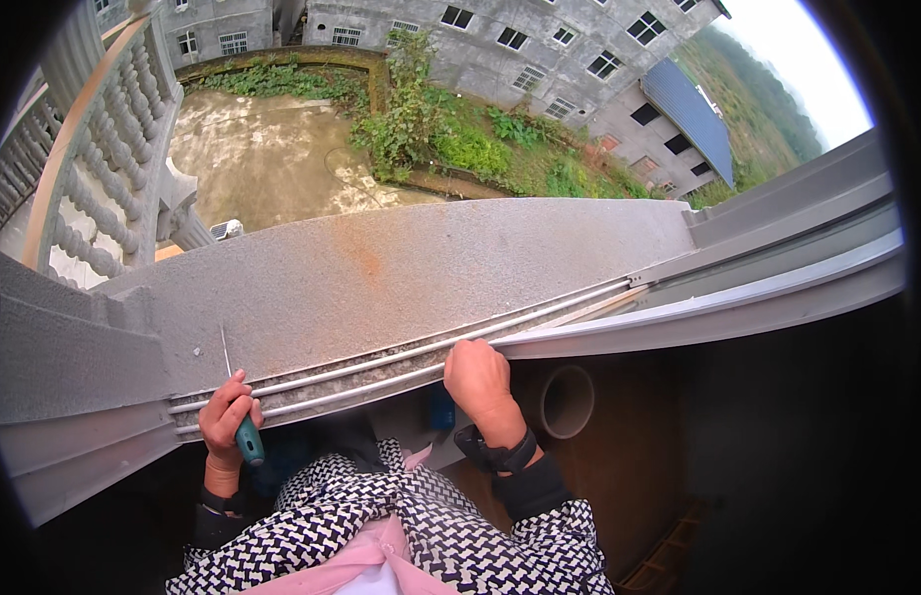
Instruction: The person uses a screwdriver to adjust the window frame and sash, repeatedly opening and closing the window to test the mechanism. They work on the lower track and side edges of the frame, making small adjustments throughout the clip.
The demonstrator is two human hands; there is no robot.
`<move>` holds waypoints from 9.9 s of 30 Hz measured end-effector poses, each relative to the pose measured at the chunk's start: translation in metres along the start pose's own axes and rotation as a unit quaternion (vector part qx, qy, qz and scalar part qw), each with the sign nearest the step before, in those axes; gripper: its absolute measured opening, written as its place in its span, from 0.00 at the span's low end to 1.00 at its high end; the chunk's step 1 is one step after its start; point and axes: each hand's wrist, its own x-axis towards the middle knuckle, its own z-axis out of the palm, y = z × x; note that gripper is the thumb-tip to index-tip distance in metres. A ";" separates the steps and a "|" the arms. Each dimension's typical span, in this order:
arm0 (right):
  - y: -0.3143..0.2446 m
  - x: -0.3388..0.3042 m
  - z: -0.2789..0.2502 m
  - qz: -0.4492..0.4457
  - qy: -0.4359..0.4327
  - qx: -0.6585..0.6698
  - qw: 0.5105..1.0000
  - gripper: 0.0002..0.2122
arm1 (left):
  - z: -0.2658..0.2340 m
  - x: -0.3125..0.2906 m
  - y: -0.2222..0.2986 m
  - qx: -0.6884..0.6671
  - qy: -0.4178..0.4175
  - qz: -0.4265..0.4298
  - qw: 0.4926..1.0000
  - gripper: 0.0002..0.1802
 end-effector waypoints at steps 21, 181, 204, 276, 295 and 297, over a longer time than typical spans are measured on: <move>-0.034 -0.034 0.021 -0.093 0.009 0.075 0.993 0.10 | 0.000 0.000 0.001 0.003 0.002 0.009 1.000 0.08; -0.017 0.035 -0.038 -0.025 0.211 0.834 0.509 0.11 | 0.108 0.063 0.056 0.073 -0.223 -0.043 0.971 0.03; 0.007 0.085 0.000 0.182 0.164 0.890 0.384 0.13 | 0.098 0.077 0.046 -0.042 -0.291 -0.047 0.955 0.11; -0.070 0.057 0.032 0.006 0.017 0.964 0.266 0.11 | 0.042 0.066 0.055 0.047 -0.198 -0.083 0.975 0.08; -0.049 0.051 0.034 -0.088 -0.024 0.931 0.352 0.07 | 0.027 0.035 0.041 0.157 -0.198 -0.089 0.963 0.05; -0.056 0.048 0.032 -0.138 -0.089 0.905 0.393 0.05 | 0.027 0.034 0.040 0.150 -0.183 -0.084 0.968 0.05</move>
